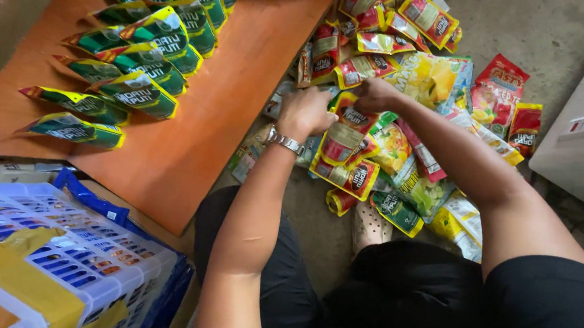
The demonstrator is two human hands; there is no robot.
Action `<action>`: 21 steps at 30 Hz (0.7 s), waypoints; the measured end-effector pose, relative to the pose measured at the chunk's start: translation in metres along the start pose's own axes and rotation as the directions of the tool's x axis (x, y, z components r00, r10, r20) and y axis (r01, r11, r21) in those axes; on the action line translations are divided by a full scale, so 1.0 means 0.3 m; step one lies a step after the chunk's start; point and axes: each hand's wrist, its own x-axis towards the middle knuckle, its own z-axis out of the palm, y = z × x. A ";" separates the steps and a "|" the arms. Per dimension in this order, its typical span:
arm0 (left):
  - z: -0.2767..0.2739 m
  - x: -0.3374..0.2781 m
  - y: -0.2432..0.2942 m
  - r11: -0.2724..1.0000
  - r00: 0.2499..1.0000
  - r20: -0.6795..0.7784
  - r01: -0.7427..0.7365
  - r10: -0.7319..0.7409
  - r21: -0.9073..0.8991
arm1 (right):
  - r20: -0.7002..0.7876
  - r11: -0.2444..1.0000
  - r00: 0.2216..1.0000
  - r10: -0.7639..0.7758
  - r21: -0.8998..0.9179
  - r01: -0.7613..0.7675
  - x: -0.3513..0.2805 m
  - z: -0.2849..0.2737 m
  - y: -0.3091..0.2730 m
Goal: Organizing and stocking small condiment packets onto a grocery shelf from a pile on the floor.
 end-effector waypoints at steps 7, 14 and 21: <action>-0.082 -0.019 -0.097 0.998 0.993 -0.103 0.048 -0.050 -0.029 | -0.022 0.913 0.974 -0.225 -0.355 0.203 -0.230 -0.314 -0.644; -0.095 -0.044 -0.213 0.991 0.971 -0.201 0.117 -0.127 -0.058 | -0.170 0.604 0.627 -0.760 -0.539 0.587 -0.307 -0.457 -0.799; -0.156 -0.068 -0.231 0.943 0.985 -0.116 -0.157 0.128 -0.294 | -0.464 0.581 0.352 -0.813 -0.601 0.549 -0.383 -0.581 -0.921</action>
